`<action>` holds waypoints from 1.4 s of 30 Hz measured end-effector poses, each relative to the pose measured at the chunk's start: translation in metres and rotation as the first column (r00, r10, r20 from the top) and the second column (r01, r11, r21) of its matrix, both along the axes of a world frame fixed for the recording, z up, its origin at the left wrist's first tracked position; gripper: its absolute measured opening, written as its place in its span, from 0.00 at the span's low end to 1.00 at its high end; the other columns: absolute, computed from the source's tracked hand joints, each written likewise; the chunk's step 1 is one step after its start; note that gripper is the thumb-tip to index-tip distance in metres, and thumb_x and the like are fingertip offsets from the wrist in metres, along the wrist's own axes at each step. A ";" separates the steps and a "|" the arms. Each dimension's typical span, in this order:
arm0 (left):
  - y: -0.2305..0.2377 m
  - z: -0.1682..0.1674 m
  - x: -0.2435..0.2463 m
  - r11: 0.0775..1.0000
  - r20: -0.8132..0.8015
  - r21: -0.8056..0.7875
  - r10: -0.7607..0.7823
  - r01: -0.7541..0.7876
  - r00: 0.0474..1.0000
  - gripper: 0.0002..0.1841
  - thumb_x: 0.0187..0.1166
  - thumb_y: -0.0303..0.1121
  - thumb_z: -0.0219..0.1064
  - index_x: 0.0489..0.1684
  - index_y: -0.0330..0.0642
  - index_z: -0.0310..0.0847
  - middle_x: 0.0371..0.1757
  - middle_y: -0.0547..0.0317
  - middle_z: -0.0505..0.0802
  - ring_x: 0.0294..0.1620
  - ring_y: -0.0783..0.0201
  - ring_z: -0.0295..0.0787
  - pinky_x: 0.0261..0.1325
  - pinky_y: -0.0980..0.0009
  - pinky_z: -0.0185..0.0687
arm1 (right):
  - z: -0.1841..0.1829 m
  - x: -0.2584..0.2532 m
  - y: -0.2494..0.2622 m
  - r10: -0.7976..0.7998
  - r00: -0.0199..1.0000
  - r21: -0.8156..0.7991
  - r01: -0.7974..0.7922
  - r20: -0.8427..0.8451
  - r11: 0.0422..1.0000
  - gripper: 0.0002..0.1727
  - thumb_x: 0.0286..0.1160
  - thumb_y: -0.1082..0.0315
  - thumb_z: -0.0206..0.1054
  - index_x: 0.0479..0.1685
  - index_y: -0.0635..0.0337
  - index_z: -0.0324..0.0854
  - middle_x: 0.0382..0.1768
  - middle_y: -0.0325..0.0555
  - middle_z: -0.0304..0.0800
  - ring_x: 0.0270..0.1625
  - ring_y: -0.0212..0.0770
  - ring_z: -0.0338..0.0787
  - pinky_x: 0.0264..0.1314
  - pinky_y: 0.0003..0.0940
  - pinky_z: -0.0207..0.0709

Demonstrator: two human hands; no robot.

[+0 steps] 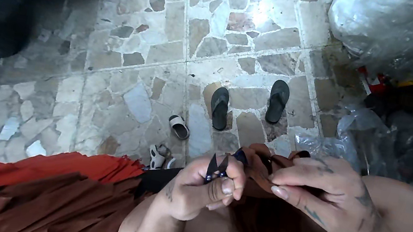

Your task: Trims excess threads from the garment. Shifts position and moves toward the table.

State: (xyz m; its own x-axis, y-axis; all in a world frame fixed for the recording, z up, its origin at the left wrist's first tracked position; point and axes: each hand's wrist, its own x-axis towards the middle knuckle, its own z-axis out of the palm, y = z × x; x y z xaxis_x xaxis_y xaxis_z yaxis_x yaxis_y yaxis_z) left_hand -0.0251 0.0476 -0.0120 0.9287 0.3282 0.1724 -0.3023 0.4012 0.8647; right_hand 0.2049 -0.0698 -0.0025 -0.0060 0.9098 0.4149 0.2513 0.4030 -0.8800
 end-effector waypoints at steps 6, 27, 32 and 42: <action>0.008 0.004 -0.008 0.982 -0.076 0.190 0.022 -0.007 0.997 0.12 0.92 0.41 0.56 0.45 0.44 0.81 0.31 0.72 0.81 0.26 0.87 0.69 0.28 0.90 0.63 | -0.005 0.002 0.000 -0.076 0.996 -0.003 0.076 0.057 0.997 0.10 0.82 0.61 0.70 0.42 0.57 0.93 0.36 0.38 0.88 0.43 0.20 0.84 0.47 0.12 0.78; 0.030 0.009 -0.031 0.963 -0.078 -0.048 0.259 -0.263 0.963 0.09 0.85 0.43 0.66 0.40 0.53 0.88 0.26 0.74 0.85 0.18 0.81 0.76 0.22 0.85 0.71 | -0.010 0.021 0.000 -0.121 0.986 -0.084 0.131 0.117 0.988 0.13 0.81 0.60 0.67 0.42 0.60 0.91 0.36 0.35 0.92 0.40 0.17 0.86 0.45 0.12 0.80; 0.015 0.002 -0.005 0.905 -0.243 -0.112 0.376 -0.411 0.894 0.07 0.85 0.39 0.65 0.43 0.50 0.87 0.24 0.66 0.87 0.17 0.75 0.81 0.21 0.80 0.80 | -0.025 -0.004 0.008 -0.182 0.960 -0.088 0.205 0.214 0.975 0.17 0.82 0.57 0.67 0.58 0.58 0.89 0.42 0.39 0.90 0.36 0.21 0.81 0.40 0.16 0.77; 0.004 0.001 0.006 0.931 -0.199 -0.103 0.326 -0.351 0.924 0.27 0.94 0.38 0.48 0.92 0.54 0.53 0.41 0.47 0.96 0.39 0.53 0.98 0.47 0.61 0.96 | -0.037 -0.013 0.016 -0.098 0.995 -0.232 0.086 -0.038 0.969 0.22 0.82 0.59 0.68 0.69 0.62 0.81 0.42 0.35 0.89 0.29 0.17 0.78 0.31 0.11 0.73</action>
State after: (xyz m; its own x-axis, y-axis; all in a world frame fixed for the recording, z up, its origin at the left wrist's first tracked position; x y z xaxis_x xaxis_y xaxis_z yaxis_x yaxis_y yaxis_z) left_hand -0.0193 0.0518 -0.0111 0.7691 0.6371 -0.0504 -0.2890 0.4170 0.8617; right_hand 0.1921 -0.0538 -0.0393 0.0971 0.9764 0.1928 0.2328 0.1661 -0.9582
